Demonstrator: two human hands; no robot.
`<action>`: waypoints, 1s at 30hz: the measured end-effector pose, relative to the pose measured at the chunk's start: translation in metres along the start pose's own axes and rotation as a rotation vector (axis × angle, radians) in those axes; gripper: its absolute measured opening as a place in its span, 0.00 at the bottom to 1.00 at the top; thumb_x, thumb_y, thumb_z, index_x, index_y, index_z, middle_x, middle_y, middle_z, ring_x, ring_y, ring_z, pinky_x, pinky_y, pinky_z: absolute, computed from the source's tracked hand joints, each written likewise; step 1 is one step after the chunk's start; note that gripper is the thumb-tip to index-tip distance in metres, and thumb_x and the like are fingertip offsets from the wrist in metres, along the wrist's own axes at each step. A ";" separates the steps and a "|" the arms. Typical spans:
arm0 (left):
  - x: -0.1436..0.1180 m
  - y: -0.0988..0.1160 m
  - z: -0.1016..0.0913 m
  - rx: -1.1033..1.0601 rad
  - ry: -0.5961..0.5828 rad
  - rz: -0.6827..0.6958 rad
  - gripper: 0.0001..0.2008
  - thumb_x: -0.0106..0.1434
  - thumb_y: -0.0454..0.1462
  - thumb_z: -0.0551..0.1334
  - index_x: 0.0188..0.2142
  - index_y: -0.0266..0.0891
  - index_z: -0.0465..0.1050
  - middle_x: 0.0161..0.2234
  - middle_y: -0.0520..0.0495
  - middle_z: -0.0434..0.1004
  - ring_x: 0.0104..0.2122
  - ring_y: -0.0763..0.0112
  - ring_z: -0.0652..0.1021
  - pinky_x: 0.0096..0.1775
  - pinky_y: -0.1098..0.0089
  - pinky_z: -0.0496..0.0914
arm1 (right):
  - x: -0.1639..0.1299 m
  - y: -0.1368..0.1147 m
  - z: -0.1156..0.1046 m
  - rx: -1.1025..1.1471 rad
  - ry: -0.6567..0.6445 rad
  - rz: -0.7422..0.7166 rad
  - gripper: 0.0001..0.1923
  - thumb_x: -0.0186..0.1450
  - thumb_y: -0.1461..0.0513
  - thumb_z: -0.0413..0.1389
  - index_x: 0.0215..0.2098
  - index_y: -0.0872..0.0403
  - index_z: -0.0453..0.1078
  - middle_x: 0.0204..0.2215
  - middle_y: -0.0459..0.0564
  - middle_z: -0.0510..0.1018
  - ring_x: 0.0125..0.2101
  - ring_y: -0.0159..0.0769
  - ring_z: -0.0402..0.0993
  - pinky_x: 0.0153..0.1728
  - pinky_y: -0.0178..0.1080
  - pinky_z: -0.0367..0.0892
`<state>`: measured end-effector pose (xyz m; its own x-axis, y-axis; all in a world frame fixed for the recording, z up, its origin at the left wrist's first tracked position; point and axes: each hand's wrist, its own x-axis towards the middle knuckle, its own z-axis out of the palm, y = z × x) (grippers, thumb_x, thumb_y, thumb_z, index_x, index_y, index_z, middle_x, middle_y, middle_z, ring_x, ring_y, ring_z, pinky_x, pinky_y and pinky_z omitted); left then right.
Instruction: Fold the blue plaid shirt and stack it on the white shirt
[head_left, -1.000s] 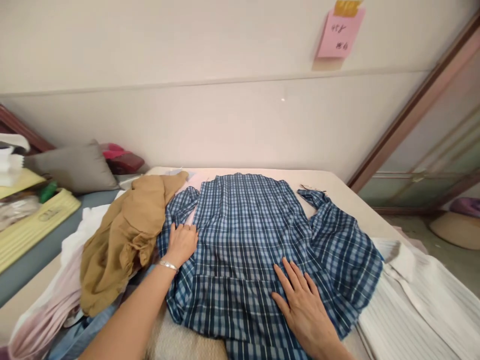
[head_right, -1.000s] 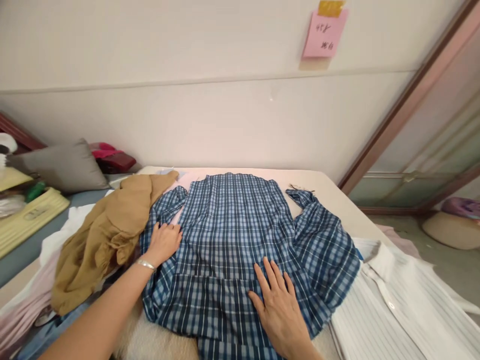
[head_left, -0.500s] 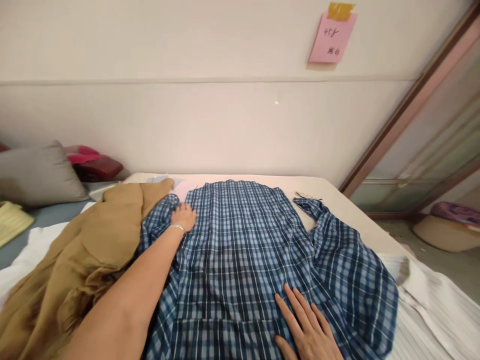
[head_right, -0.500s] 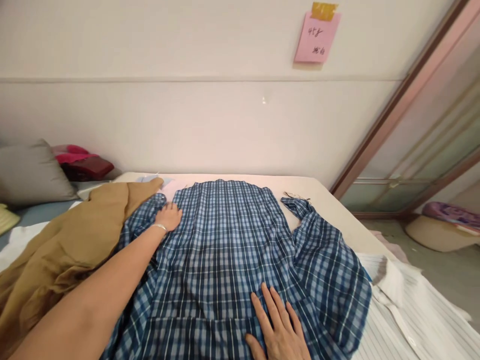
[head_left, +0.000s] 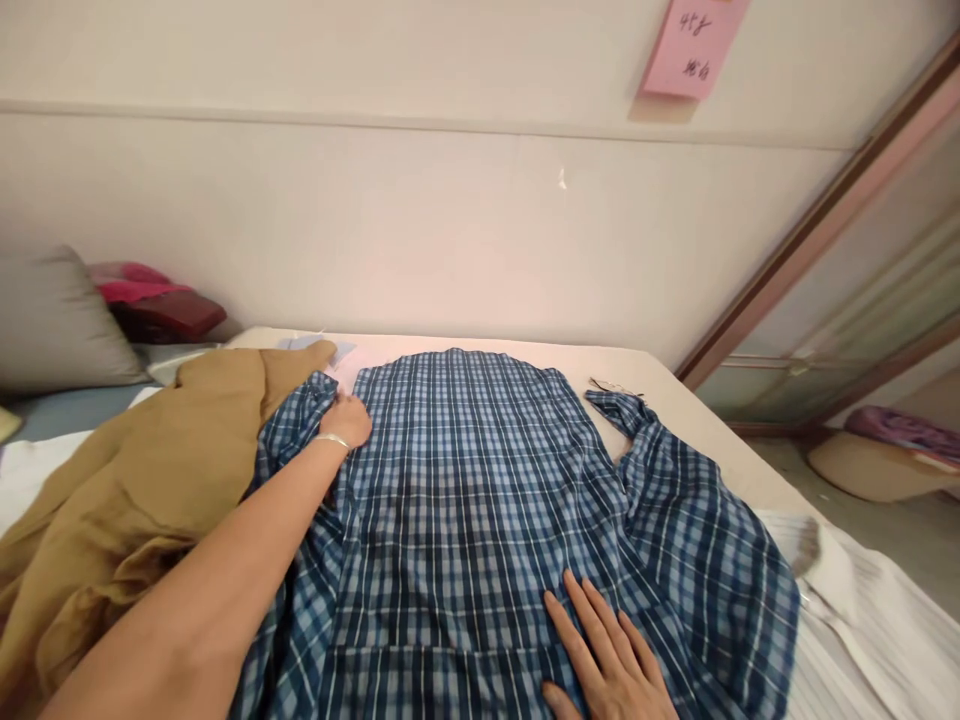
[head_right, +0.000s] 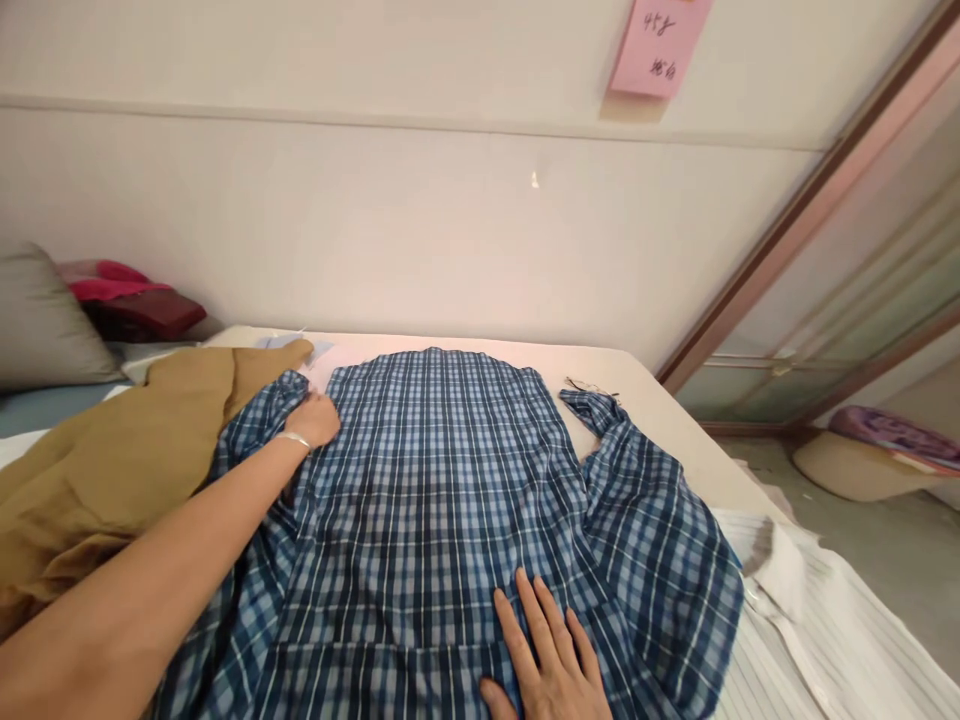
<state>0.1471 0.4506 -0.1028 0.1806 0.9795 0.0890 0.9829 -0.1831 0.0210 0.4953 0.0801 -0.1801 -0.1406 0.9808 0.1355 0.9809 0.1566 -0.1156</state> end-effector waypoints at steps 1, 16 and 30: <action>-0.002 0.002 0.002 -0.005 0.002 0.015 0.27 0.72 0.39 0.46 0.62 0.23 0.66 0.62 0.22 0.67 0.67 0.45 0.64 0.64 0.50 0.59 | 0.000 -0.001 -0.002 -0.004 -0.005 0.002 0.41 0.70 0.43 0.52 0.75 0.31 0.38 0.73 0.44 0.52 0.66 0.60 0.62 0.56 0.65 0.70; -0.093 0.071 -0.013 -0.058 -0.106 0.230 0.31 0.75 0.49 0.43 0.71 0.37 0.55 0.74 0.35 0.50 0.72 0.49 0.52 0.68 0.45 0.51 | 0.002 -0.031 -0.039 0.086 -0.010 0.074 0.33 0.74 0.45 0.48 0.74 0.39 0.52 0.74 0.46 0.51 0.71 0.54 0.51 0.67 0.62 0.57; -0.353 0.050 -0.099 -0.064 -0.156 -0.196 0.27 0.74 0.48 0.45 0.34 0.38 0.79 0.31 0.33 0.80 0.33 0.53 0.81 0.36 0.59 0.70 | 0.002 -0.039 -0.043 0.033 0.032 0.071 0.33 0.74 0.44 0.44 0.71 0.48 0.60 0.73 0.52 0.55 0.71 0.50 0.50 0.68 0.59 0.53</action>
<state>0.1292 0.0874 -0.0347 -0.0052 0.9970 -0.0777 0.9962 0.0119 0.0860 0.4625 0.0705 -0.1331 -0.0659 0.9853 0.1574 0.9831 0.0911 -0.1585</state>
